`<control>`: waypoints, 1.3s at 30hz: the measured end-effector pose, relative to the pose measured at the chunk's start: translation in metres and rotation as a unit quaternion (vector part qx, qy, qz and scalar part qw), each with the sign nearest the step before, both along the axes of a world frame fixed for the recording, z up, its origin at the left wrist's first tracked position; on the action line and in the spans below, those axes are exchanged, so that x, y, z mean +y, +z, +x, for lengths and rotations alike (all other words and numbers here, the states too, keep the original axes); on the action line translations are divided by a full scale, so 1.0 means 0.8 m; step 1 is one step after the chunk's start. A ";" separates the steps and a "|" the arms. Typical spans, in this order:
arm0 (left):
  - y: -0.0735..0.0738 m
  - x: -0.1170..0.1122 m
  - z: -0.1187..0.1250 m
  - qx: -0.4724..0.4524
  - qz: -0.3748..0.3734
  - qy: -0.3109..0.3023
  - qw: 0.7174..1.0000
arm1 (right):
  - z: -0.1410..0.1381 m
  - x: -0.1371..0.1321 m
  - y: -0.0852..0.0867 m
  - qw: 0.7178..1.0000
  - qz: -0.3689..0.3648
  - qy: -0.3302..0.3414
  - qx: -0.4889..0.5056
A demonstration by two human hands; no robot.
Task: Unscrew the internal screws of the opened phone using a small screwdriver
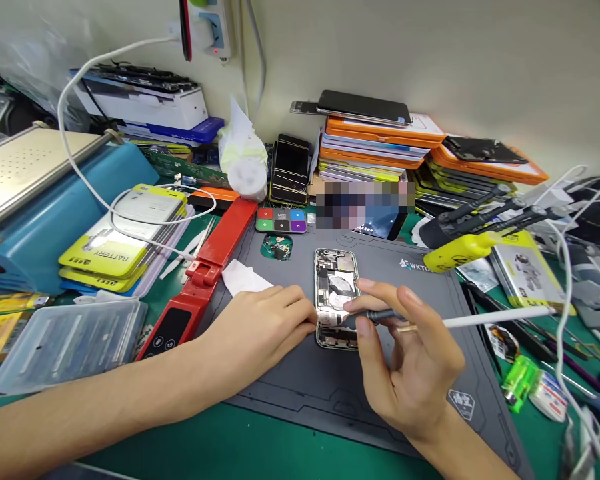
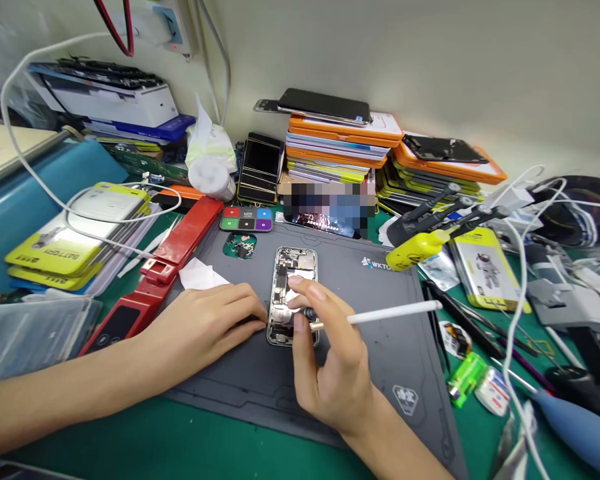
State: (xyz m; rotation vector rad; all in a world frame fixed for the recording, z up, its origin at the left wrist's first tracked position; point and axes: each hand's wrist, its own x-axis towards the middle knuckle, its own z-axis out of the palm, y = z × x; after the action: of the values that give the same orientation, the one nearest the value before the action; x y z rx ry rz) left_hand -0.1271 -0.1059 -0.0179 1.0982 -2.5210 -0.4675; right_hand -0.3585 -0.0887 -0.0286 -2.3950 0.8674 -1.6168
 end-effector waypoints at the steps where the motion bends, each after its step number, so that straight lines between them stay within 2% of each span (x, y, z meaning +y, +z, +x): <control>1: 0.000 0.000 0.000 0.000 -0.001 -0.001 1.000 | 0.000 0.000 -0.001 1.000 0.003 0.001 -0.001; 16: -0.002 0.000 -0.001 -0.002 -0.019 -0.006 1.000 | 0.004 -0.002 -0.002 1.000 0.000 0.002 0.013; 22: -0.001 0.000 -0.002 0.000 -0.033 -0.004 0.999 | 0.004 -0.007 0.005 0.994 -0.064 -0.027 0.085; 24: -0.001 0.000 -0.002 0.003 -0.029 -0.002 1.000 | 0.004 -0.007 0.006 0.994 -0.066 -0.017 0.089; 29: 0.001 0.000 -0.002 -0.005 -0.012 0.000 1.000 | 0.005 -0.004 0.005 0.998 -0.014 0.040 0.056; 39: -0.002 0.000 -0.003 -0.007 -0.037 -0.002 0.999 | 0.005 -0.006 0.005 0.996 -0.047 0.052 0.056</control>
State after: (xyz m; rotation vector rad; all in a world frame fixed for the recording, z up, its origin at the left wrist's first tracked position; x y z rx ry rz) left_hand -0.1296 -0.1058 -0.0198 1.0729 -2.5324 -0.3654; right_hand -0.3548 -0.0936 -0.0243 -2.5688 0.6847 -1.5317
